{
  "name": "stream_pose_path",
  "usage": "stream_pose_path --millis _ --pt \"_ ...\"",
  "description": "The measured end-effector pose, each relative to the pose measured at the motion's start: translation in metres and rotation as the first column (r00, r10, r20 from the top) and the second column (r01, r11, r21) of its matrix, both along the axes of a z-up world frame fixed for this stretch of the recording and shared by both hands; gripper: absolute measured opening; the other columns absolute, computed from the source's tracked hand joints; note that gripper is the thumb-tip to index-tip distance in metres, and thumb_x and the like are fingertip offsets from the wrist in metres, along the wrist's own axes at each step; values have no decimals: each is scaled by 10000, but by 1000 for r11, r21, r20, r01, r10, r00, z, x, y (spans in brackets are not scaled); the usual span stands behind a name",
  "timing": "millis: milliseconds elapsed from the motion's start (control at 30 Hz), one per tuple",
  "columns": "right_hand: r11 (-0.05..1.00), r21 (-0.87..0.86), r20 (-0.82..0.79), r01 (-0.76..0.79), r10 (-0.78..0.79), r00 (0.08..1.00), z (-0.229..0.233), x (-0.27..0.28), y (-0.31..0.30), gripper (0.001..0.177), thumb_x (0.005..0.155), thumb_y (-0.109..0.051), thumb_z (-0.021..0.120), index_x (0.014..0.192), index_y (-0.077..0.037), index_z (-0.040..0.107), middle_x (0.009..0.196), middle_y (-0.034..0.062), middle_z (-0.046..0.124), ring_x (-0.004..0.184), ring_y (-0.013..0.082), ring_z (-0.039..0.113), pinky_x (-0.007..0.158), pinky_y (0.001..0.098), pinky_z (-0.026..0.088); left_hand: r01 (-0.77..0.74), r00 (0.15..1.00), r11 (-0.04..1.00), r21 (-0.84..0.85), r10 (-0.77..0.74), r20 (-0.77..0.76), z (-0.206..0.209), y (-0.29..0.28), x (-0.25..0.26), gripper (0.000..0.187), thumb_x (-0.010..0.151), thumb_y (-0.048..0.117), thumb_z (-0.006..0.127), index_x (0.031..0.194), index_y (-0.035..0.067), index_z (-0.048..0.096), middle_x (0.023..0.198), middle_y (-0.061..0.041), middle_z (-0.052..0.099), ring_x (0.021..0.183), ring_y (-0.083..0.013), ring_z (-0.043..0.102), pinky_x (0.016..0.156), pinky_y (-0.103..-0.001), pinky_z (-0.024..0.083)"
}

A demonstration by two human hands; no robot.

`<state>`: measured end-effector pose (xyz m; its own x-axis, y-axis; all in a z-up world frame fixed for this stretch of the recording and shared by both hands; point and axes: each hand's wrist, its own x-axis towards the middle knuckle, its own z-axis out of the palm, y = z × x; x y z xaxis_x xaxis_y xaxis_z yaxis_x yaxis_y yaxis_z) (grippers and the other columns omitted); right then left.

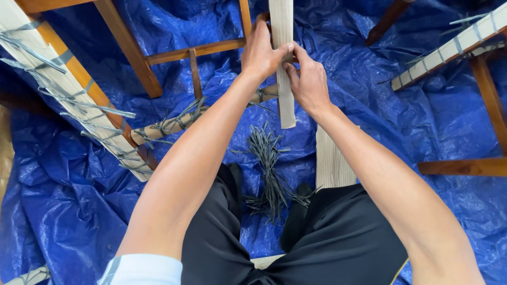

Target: Tying and weaving strips of material onto a wooden furniture frame.

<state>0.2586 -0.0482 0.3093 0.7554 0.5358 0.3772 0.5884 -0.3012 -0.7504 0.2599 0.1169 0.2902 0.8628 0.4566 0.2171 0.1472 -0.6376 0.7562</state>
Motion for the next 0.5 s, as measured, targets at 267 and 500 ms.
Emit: stream_pose_path --millis 267,500 --pt "998 -45 -48 35 -37 998 -5 5 1 335 983 -61 672 1314 -23 636 1030 221 749 959 387 748 798 451 578 80 994 997 -16 -79 69 14 6 -16 763 781 345 885 1368 54 493 1243 -149 646 1034 -306 693 862 -433 566" --pt "1000 21 -53 -17 18 998 -14 15 -2 370 972 -57 681 1335 -10 632 1111 228 742 1061 355 740 876 426 589 83 958 997 0 -79 276 19 5 -15 463 902 308 860 1120 26 564 1003 -107 724 918 -237 752 794 -362 618"
